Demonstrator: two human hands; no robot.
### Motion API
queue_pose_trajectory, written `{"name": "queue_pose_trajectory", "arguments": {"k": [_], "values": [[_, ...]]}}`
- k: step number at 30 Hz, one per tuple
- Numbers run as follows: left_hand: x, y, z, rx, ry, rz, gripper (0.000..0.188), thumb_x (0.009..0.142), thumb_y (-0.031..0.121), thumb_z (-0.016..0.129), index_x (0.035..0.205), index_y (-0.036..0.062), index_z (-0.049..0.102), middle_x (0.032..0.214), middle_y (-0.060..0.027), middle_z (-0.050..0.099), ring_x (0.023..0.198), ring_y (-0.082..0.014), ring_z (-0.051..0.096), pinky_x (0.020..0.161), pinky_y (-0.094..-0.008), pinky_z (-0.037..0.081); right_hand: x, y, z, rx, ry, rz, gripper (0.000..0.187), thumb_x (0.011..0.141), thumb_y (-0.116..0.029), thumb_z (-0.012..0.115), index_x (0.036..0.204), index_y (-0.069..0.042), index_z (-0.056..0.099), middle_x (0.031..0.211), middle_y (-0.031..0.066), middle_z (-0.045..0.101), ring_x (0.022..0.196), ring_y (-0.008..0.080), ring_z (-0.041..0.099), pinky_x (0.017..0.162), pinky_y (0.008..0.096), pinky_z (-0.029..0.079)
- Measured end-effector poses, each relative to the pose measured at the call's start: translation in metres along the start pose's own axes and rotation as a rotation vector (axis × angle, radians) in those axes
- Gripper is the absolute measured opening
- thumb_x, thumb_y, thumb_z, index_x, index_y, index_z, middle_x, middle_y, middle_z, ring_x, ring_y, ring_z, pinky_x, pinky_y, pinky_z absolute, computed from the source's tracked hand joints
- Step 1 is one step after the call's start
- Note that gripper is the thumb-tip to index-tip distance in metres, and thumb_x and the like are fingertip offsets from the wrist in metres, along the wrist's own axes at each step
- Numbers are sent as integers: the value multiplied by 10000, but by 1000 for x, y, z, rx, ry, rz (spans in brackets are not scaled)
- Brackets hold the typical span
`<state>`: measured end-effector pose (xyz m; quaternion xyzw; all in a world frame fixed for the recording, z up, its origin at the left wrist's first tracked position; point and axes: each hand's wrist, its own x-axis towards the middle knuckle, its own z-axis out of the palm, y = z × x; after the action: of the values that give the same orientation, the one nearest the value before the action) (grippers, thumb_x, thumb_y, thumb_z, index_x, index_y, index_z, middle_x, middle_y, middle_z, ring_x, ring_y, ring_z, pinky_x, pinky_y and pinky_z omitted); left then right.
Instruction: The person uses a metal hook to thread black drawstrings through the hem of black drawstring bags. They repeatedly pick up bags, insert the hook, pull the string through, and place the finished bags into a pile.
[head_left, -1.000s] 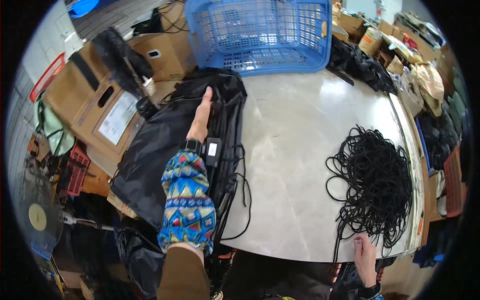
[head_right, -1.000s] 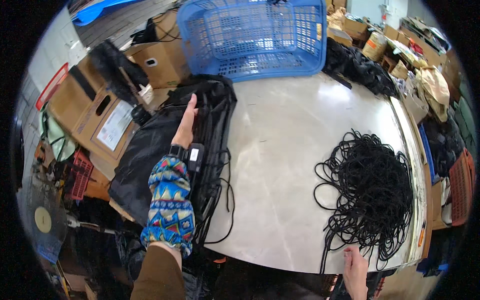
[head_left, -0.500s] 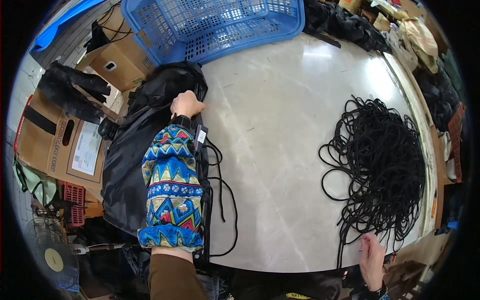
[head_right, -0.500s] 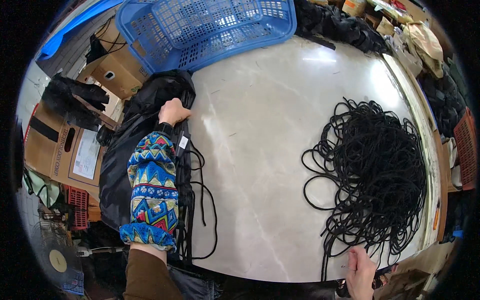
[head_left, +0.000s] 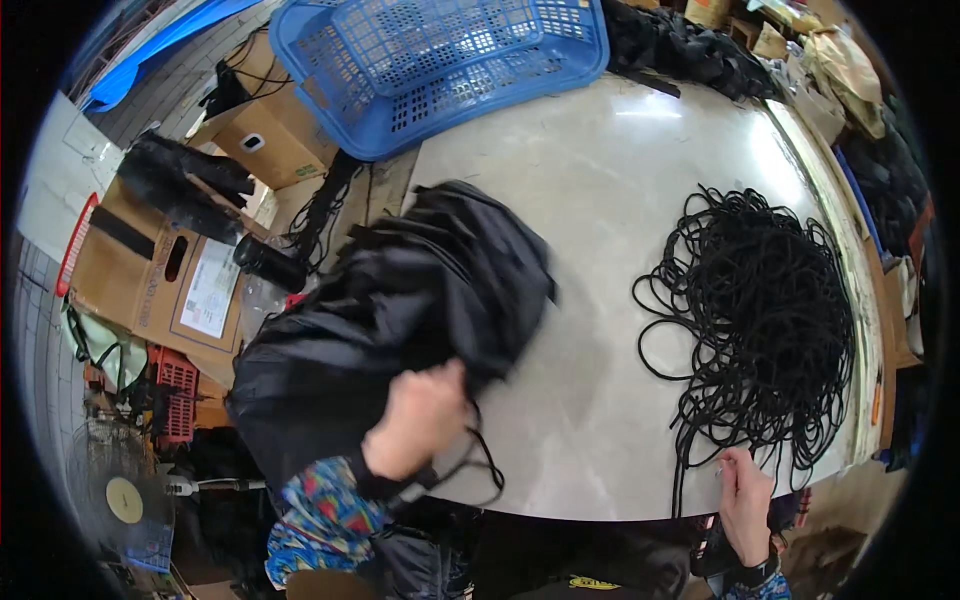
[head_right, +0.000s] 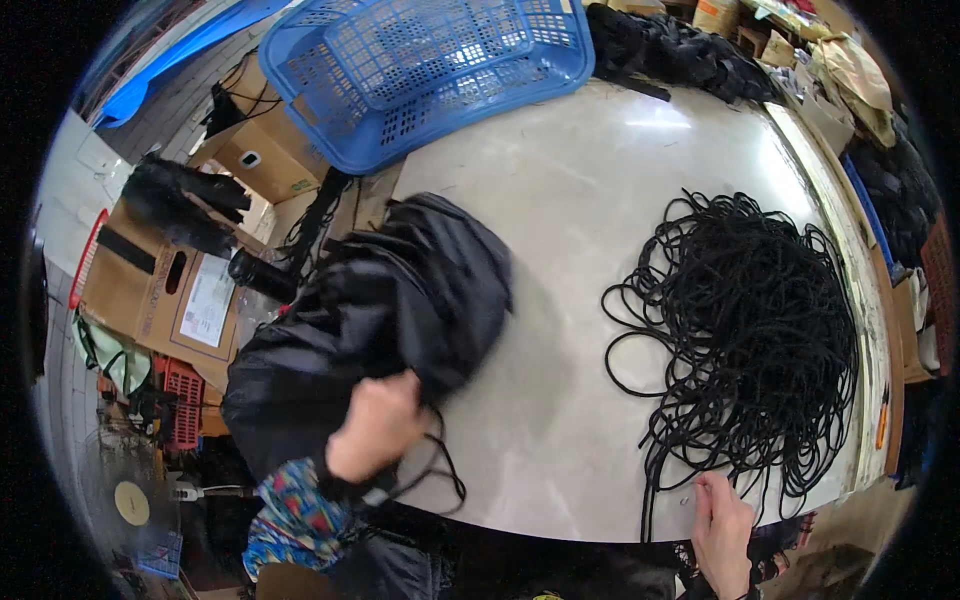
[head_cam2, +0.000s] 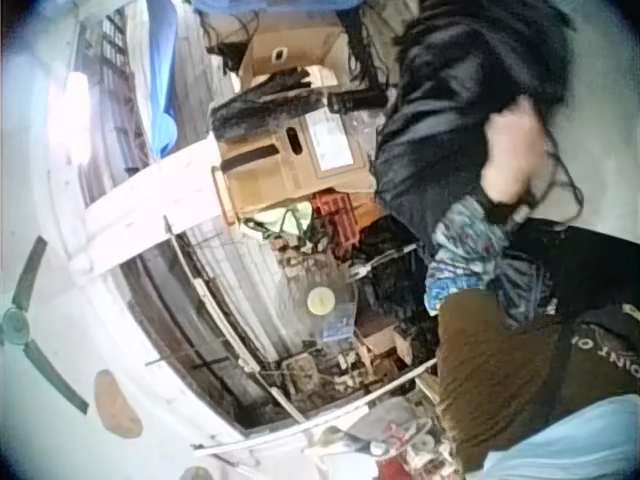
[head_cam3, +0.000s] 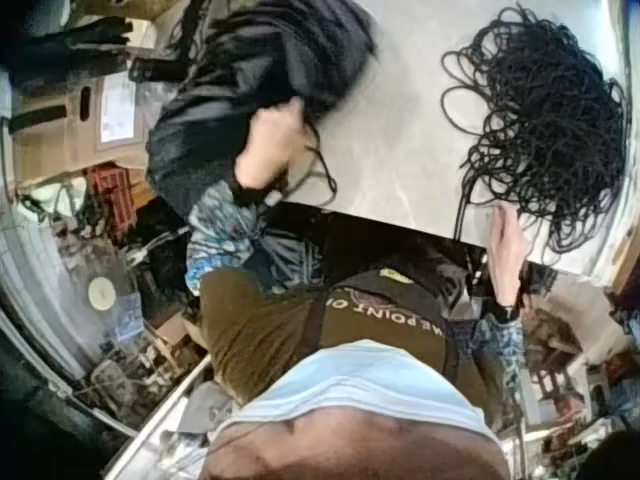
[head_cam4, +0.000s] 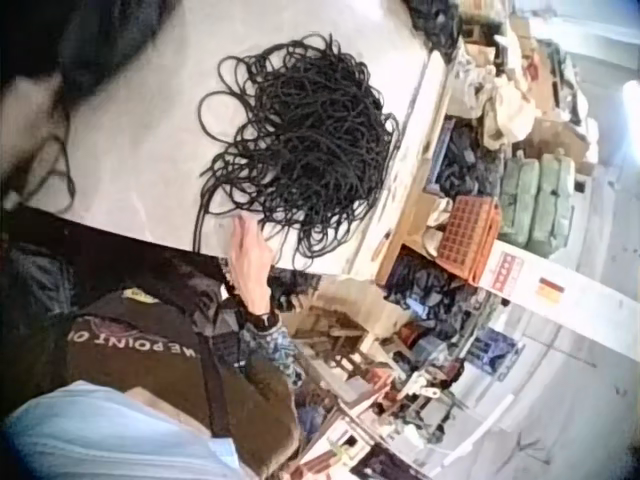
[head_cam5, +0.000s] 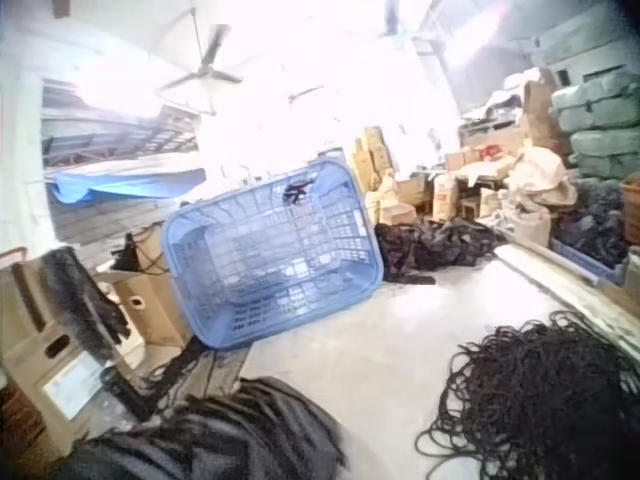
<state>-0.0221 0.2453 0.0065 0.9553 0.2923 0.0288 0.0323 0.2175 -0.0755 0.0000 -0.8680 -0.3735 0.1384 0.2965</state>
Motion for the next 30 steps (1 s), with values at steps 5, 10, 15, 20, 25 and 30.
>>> {"name": "queue_pose_trajectory", "arguments": {"k": [5, 10, 15, 20, 25, 30], "values": [[-23, 54, 13, 129, 182, -132, 436, 655, 175, 641, 1030, -39, 579, 814, -111, 617, 756, -249, 643, 599, -347, 534, -2, 3, -2, -10, -12, -66, 51, 877, -14, 532, 925, -1, 543, 702, 185, 564, 613, 343, 573, 543, 365, 426], [3, 27, 38, 167, 268, -169, 288, 686, 129, 618, 938, -8, 610, 707, -140, 625, 647, -277, 653, 569, -372, 522, -5, 8, -3, -36, -5, -115, 55, 883, -39, 528, 927, -9, 543, 693, 194, 561, 622, 347, 573, 545, 383, 421], [-29, -12, -46, -306, 540, -357, 169, 703, 119, 637, 792, -23, 621, 728, -169, 659, 621, -296, 644, 587, -364, 499, -2, 18, -2, 68, 18, -239, 76, 884, -74, 536, 920, -8, 547, 674, 202, 560, 620, 362, 571, 535, 393, 410], [-120, -13, -134, -716, 1127, -565, 209, 725, 59, 673, 900, -50, 641, 851, -75, 659, 790, -139, 588, 757, -283, 462, 1, 26, -3, 73, -54, -196, 126, 912, -119, 524, 928, 1, 558, 618, 197, 532, 539, 306, 540, 505, 375, 380], [-255, 1, -214, -631, 1594, -692, 294, 709, 57, 696, 972, -32, 602, 949, -66, 620, 811, -159, 565, 759, -289, 442, 6, 56, 6, 37, 19, -353, 156, 929, -162, 528, 900, -10, 543, 629, 168, 503, 509, 239, 435, 487, 349, 342], [-399, 59, -280, -307, 1721, -904, 323, 735, 200, 701, 958, -29, 659, 1000, -107, 624, 862, -186, 581, 816, -297, 448, 18, 70, 12, 195, -93, -361, 163, 950, -134, 494, 937, 15, 558, 705, 99, 550, 627, 115, 435, 590, 251, 391]]}}
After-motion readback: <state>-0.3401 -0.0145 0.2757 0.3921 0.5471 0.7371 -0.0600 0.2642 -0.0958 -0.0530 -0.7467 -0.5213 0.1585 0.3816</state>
